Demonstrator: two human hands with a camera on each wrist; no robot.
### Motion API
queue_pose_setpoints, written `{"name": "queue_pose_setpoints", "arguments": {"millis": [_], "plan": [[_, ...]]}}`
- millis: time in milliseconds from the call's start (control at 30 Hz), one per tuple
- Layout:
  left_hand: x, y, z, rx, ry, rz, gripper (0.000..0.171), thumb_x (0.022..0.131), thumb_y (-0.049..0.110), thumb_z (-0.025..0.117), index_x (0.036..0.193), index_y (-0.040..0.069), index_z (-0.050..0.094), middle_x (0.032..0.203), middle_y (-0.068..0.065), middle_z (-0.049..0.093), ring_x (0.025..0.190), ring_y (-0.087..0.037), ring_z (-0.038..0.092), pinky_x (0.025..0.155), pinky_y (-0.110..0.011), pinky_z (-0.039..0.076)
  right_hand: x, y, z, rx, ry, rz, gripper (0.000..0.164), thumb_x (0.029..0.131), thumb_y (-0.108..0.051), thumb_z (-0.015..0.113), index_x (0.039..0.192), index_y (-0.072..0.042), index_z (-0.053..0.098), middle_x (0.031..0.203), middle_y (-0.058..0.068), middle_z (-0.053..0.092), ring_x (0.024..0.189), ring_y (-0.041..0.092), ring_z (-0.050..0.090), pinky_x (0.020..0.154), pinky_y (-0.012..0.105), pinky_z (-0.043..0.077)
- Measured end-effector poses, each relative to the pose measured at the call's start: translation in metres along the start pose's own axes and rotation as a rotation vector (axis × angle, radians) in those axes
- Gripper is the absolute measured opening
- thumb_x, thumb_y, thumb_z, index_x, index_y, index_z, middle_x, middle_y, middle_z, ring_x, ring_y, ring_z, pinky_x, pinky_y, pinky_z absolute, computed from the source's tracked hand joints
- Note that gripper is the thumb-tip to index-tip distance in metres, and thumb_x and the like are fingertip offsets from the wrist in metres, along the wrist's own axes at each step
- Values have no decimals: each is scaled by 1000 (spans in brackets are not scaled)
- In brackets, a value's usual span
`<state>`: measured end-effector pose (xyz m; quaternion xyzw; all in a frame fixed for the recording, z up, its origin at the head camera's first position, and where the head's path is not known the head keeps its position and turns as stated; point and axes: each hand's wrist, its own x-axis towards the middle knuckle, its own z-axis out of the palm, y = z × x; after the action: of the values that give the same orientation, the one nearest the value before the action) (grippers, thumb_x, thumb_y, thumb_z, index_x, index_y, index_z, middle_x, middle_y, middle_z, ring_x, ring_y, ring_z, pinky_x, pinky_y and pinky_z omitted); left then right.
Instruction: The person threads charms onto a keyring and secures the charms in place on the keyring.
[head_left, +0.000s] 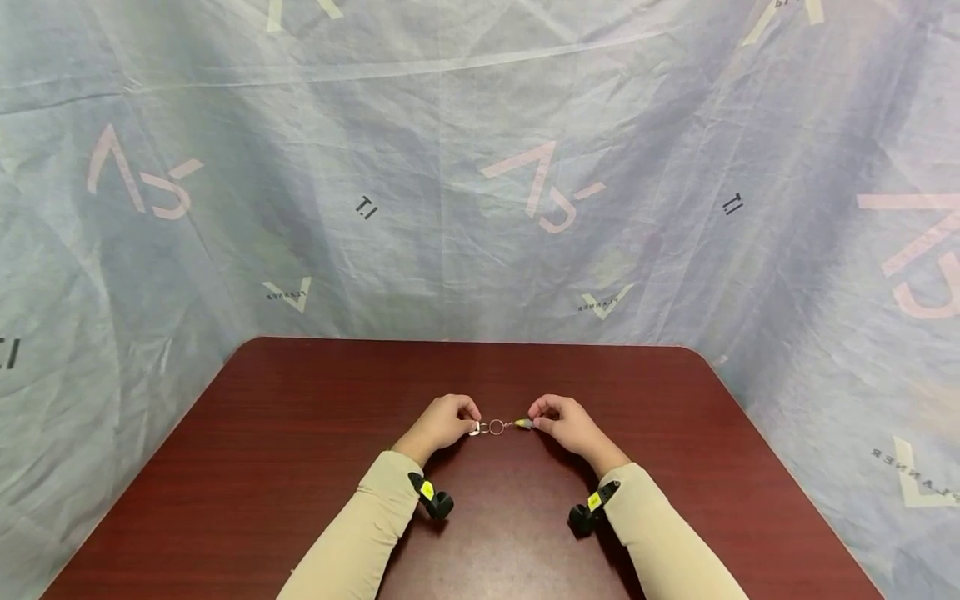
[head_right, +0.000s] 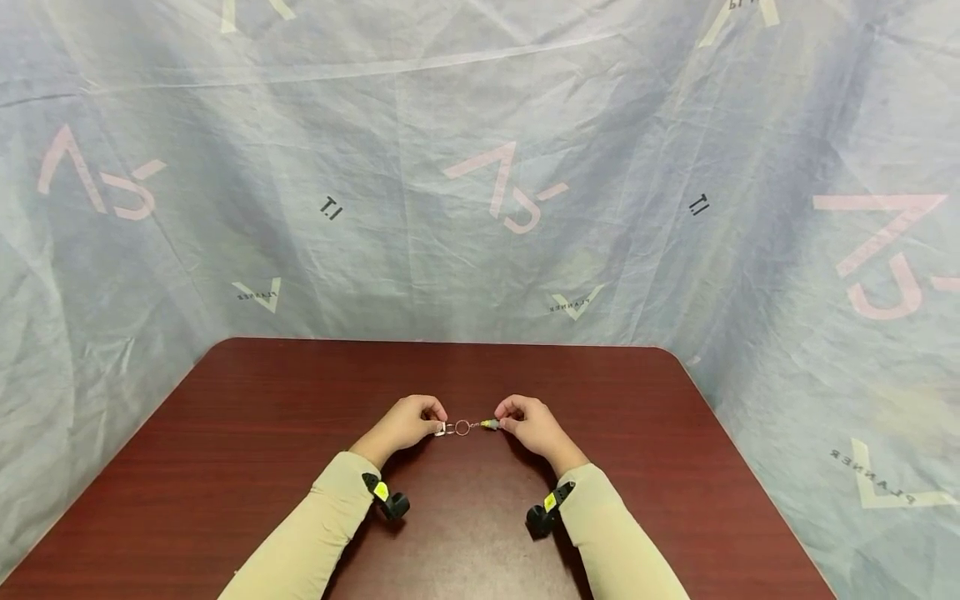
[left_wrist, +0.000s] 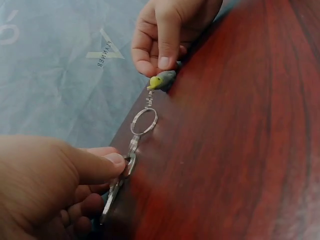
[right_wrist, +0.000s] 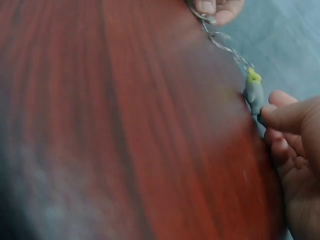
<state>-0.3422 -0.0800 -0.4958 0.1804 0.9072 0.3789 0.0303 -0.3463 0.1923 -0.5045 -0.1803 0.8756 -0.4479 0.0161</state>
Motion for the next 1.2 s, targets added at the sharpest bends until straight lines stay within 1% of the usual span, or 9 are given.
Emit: {"name": "queue_pose_setpoints", "arguments": {"millis": [100,300,467,667,933,1133,1200], "plan": [[0,-2,1,18,28,18,11,89,4,74,87,14,69,79,4,61,75,-11,55,73,-30,47,0,1,0,9,-3,-12,8,95,-5,68,99,-11,70,91,0,66,82,18,58,76,35,47],[-1,-4,0,30,57,42,12,87,3,74,87,13,69,79,4,60,76,-11,55,73,-30,47,-1,2,2,16,2,-39,9,93,-7,70,101,-12,71,90,1,67,80,18,59,73,33,48],[-2,-3,-1,39,61,40,9,89,4,73,87,13,69,79,5,59,75,-11,54,73,-31,47,-2,4,3,30,0,-45,11,91,-9,74,102,-12,72,89,1,66,78,17,59,70,30,49],[-3,-1,-1,33,67,40,7,89,5,72,88,12,69,79,4,59,76,-11,54,73,-31,47,-5,3,3,39,13,-64,12,90,-7,75,101,-10,72,89,3,66,79,19,58,69,31,48],[-5,-4,2,29,56,32,10,88,6,75,88,13,68,78,5,58,75,-10,54,72,-29,46,-8,5,3,29,28,-64,9,92,-6,72,96,-14,72,87,0,67,75,18,59,68,31,49],[-6,-3,2,16,50,28,10,89,5,74,87,13,68,79,5,58,75,-11,54,73,-30,46,-9,8,3,14,22,-82,11,91,-6,74,96,-16,72,86,-1,66,74,18,58,67,31,49],[-6,-3,2,15,49,24,11,89,5,73,88,14,68,79,5,59,75,-11,54,73,-31,46,-10,8,2,15,18,-89,13,89,-6,76,98,-15,72,87,0,66,75,18,58,67,31,49]]}}
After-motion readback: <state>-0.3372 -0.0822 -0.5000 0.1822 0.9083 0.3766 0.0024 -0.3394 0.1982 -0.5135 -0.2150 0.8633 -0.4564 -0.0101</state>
